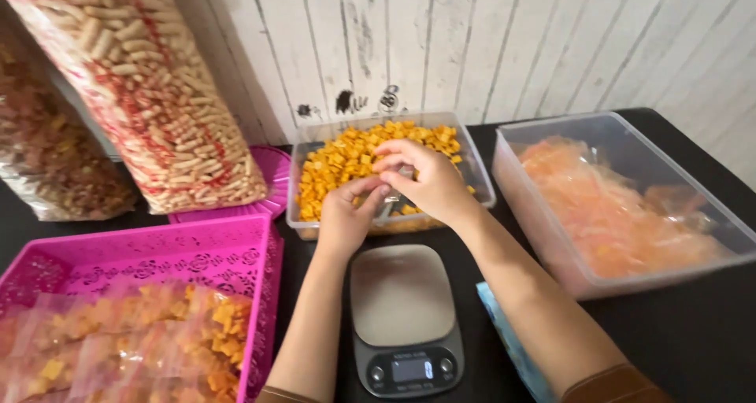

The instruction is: Portioning small orange snacks from a large container into small plastic bags and weighing them on a digital scale.

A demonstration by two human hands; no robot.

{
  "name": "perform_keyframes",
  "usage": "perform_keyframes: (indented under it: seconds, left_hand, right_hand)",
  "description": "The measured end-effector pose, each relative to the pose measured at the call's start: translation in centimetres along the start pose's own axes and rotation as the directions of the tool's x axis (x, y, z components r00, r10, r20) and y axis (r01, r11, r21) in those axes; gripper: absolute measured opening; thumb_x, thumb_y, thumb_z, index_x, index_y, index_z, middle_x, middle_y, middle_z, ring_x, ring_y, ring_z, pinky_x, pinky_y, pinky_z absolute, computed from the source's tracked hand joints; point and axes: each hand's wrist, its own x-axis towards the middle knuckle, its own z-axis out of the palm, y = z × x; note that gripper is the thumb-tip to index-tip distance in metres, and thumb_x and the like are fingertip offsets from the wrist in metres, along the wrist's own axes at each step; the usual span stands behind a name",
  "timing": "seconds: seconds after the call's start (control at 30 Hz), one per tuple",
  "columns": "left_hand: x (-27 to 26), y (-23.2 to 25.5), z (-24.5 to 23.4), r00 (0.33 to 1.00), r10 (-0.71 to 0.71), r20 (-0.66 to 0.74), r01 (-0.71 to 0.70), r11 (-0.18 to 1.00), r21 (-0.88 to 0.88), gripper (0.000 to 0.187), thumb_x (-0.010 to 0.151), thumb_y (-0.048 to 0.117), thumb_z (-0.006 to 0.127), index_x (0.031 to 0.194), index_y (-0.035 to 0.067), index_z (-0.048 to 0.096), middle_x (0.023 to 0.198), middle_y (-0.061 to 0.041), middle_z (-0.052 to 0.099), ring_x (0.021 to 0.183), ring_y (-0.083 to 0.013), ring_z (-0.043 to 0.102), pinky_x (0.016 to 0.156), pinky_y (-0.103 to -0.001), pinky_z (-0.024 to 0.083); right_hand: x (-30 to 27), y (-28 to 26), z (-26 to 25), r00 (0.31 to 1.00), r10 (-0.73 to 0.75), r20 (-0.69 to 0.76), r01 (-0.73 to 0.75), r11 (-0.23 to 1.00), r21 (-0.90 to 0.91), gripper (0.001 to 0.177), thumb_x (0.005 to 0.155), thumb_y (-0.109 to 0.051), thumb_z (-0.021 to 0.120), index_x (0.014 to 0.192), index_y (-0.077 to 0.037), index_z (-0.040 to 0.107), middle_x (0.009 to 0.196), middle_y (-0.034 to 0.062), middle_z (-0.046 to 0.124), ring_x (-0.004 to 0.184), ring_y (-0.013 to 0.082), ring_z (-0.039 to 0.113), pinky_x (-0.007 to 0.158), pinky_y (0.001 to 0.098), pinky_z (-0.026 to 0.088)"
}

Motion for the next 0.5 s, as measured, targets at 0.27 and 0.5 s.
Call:
perform_keyframes:
  seconds: [0.27,0.5]
  left_hand:
    - [2.1,-2.8,-0.4,0.979,-0.172,-0.109,0.155,0.977,-0.145,0.010,0.086,0.022,0.081,0.095,0.017,0.081,0.074,-0.002,0.076,0.074,-0.0062,0.065,0.070,-0.028,0.057]
    - [2.6,-5.7,-0.3,0.969,-0.100,-0.225,0.103,0.995,0.000,0.026,0.069,0.025,0.094,0.072,0.014,0.070,0.075,-0.001,0.072,0.077,-0.0172,0.071,0.073,-0.028,0.056]
  right_hand:
    - [2.9,1.8,0.9,0.991,0.099,0.088,-0.109,0.987,0.114,0.042,0.087,-0.012,0.069,0.129,-0.015,0.063,0.113,0.0057,0.075,0.107,0.0170,0.069,0.099,0.0315,0.050]
    - [2.9,3.6,1.6,0.994,0.094,0.064,-0.106,0.969,0.223,0.020,0.090,-0.002,0.061,0.095,-0.012,0.078,0.114,0.0089,0.074,0.111,0.0210,0.067,0.097,0.0334,0.051]
